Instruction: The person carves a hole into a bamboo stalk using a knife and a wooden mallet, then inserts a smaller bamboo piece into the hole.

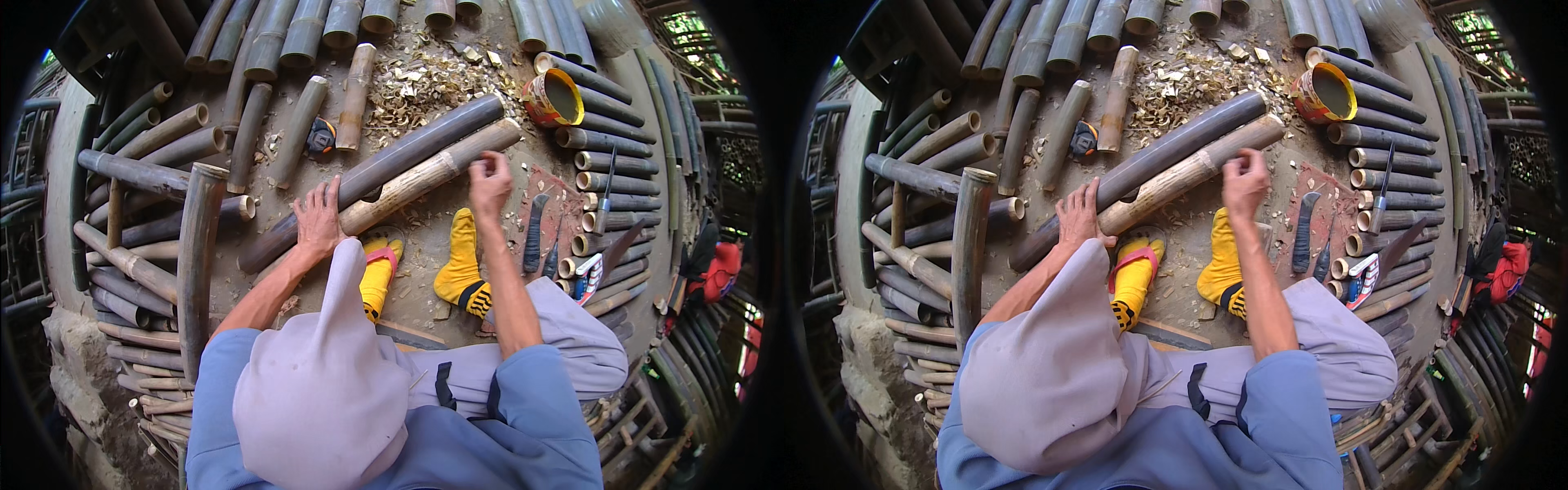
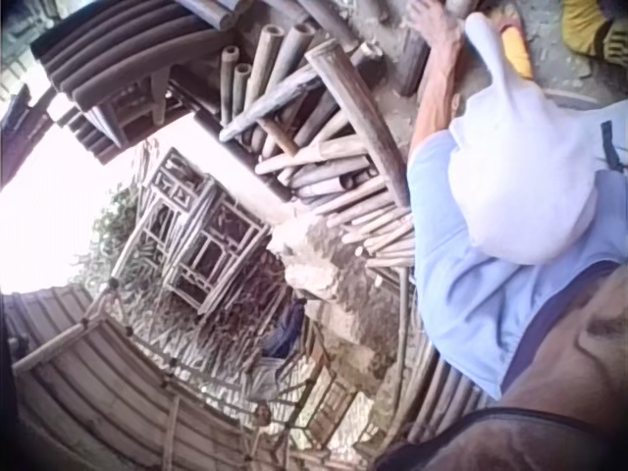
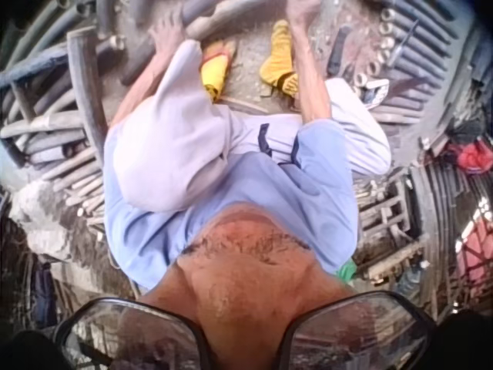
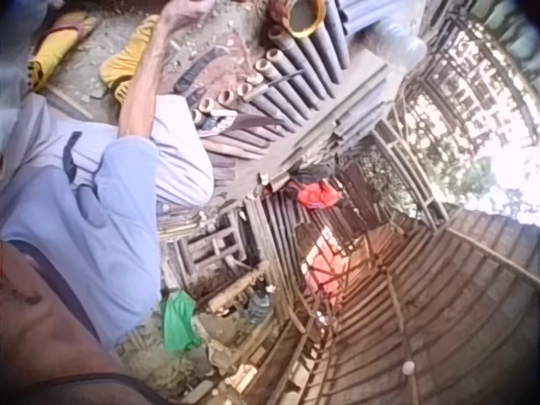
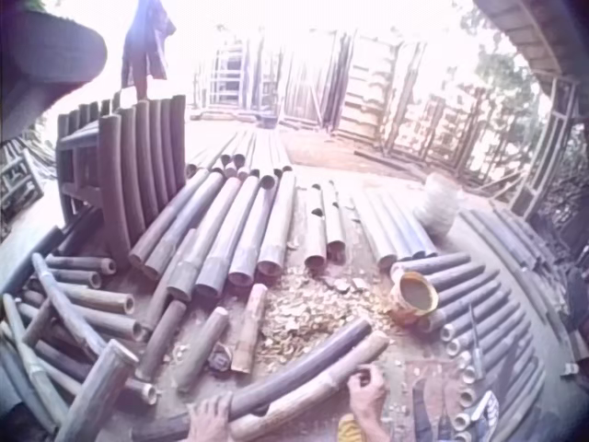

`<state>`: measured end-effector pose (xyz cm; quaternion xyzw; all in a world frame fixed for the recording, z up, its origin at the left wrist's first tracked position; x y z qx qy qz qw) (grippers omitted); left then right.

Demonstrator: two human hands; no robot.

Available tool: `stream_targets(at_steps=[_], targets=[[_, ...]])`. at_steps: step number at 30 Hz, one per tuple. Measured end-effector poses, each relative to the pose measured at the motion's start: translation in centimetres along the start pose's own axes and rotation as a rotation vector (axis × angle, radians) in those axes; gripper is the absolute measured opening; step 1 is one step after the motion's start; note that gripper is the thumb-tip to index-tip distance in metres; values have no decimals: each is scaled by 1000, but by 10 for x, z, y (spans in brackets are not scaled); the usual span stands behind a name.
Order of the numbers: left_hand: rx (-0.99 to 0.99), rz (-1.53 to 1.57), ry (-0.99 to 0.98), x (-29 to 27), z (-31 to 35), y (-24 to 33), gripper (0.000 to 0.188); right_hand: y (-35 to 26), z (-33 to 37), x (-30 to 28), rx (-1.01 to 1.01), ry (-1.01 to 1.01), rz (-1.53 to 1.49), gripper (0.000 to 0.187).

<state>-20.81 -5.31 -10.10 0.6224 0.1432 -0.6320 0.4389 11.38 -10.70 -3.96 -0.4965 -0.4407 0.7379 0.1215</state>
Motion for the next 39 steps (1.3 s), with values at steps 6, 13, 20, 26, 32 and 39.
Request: stream_targets(at_steps=[6,13,20,26,32,39], targets=[[-268,-104,15,11,-12,31,135,101,-73,-87,97,110,604,55],[-358,-46,32,13,-11,33,126,182,-35,-104,373,152,934,72],[-295,-36,84,12,-15,34,128,157,-58,-118,50,277,590,65],[-369,-11,18,11,-12,31,127,77,-147,-47,-25,-129,73,69],[-299,-20,68,9,-14,35,127,47,-162,-1,270,-525,-228,63],[-316,-30,63,8,-12,34,121,55,-157,6,120,-366,-468,60]])
Point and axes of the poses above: each hand's wrist, its own z-axis away from the middle knuckle, its own x-axis out of the palm, y = z × x, the point moved 5 cm from there along -z, towards the middle knuckle, and after that the axes turned 13 degrees about x, right-handed, at the moved point
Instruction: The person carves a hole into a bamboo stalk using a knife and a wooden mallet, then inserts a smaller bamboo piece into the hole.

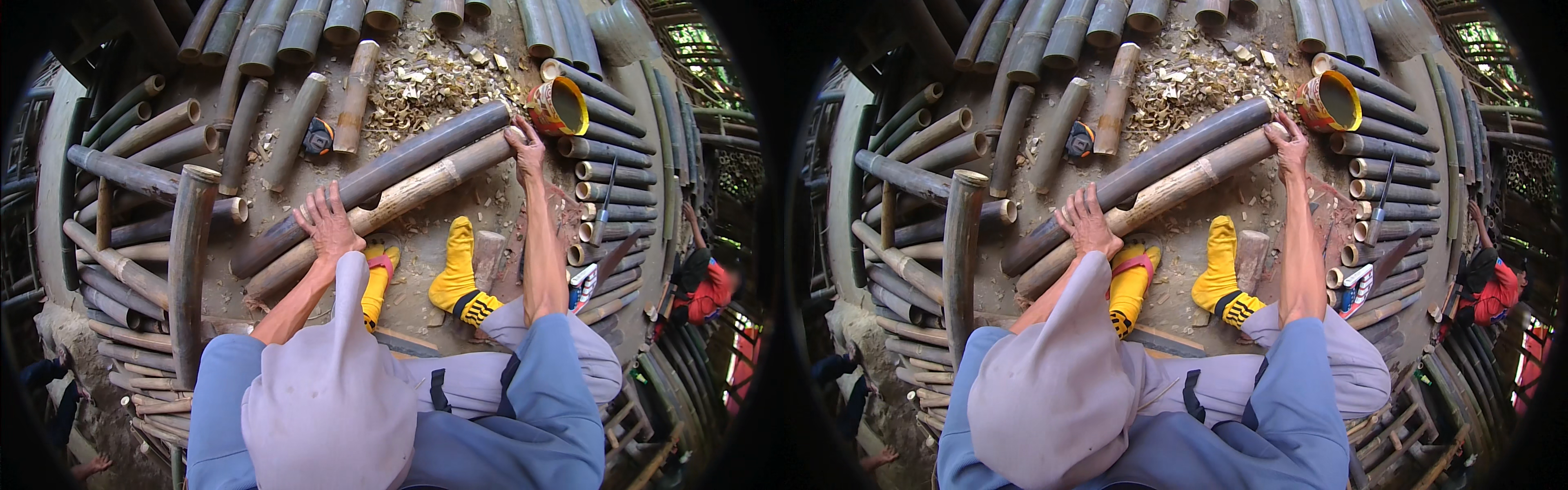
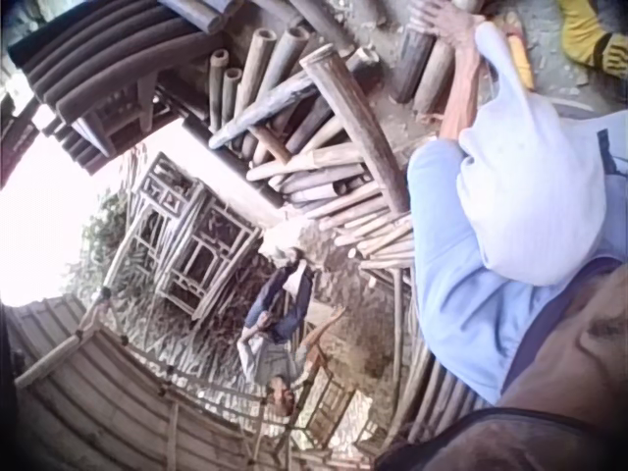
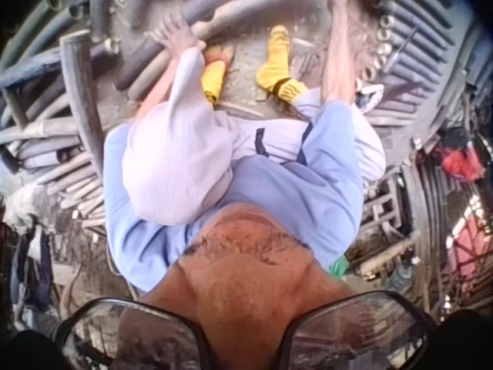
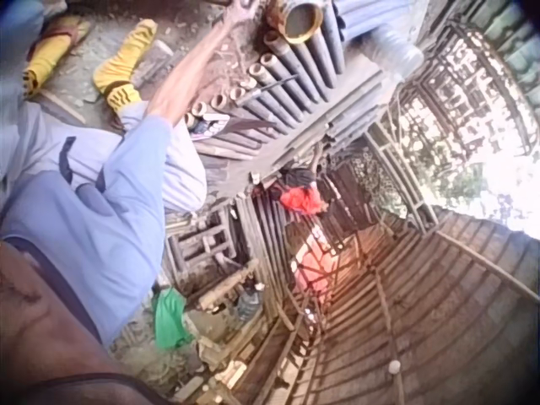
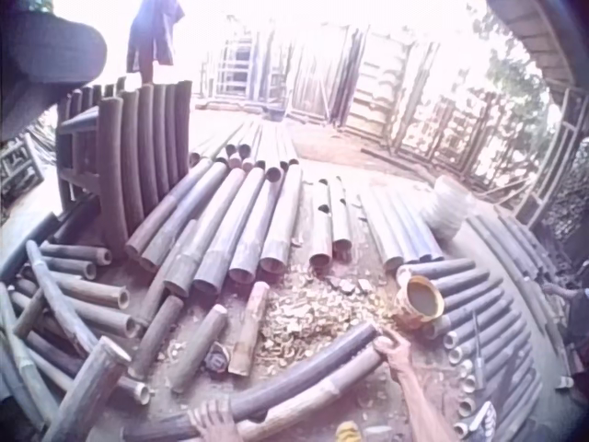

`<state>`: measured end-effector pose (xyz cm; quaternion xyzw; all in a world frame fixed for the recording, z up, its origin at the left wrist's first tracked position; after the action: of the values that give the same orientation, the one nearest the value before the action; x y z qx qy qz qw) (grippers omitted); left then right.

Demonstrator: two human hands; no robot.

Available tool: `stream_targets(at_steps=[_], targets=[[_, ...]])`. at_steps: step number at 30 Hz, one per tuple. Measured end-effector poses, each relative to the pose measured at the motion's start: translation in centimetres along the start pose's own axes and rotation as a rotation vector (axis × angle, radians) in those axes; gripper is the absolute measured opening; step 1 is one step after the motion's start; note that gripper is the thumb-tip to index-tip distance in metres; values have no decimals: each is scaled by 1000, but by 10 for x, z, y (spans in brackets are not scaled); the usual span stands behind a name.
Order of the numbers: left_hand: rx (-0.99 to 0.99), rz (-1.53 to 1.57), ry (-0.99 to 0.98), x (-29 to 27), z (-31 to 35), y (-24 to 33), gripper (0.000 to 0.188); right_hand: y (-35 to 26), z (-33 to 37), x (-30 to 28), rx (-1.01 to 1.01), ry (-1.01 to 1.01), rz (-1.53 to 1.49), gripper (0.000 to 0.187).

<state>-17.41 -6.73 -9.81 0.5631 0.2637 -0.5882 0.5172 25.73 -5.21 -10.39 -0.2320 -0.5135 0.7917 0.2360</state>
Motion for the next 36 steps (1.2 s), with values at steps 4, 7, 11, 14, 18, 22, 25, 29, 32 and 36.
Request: stream_targets(at_steps=[4,7,11,14,18,22,25,29,32,36], targets=[[11,18,10,0,1,-1,122,3,-1,1,1,-17,-99,60],[29,32,15,-2,0,-1,122,2,-3,-3,15,-24,-120,60],[21,24,6,-1,-1,-2,125,3,-8,-3,27,-46,-126,59],[54,22,37,1,-1,-1,127,0,-7,-6,20,-37,70,61],[54,22,43,3,0,-6,124,-6,12,-20,-39,105,152,53],[30,24,62,0,-2,1,120,10,66,-90,-72,486,761,42],[10,7,63,1,0,-5,120,46,104,-120,181,446,1193,38],[43,45,44,-1,-1,-6,122,104,132,-151,224,426,1358,41],[60,41,47,5,-1,-8,124,114,133,-161,142,470,1301,50],[37,20,26,2,-4,-10,127,112,131,-158,253,372,1175,52]])
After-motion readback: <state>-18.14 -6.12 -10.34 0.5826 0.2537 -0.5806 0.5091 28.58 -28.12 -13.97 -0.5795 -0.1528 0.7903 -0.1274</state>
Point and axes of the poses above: each hand's wrist, its own z-axis away from the middle knuckle, its own x-axis out of the palm, y = z × x, the point moved 5 cm from there along -z, towards the middle knuckle, and after that the axes turned 13 degrees about x, right-handed, at the moved point
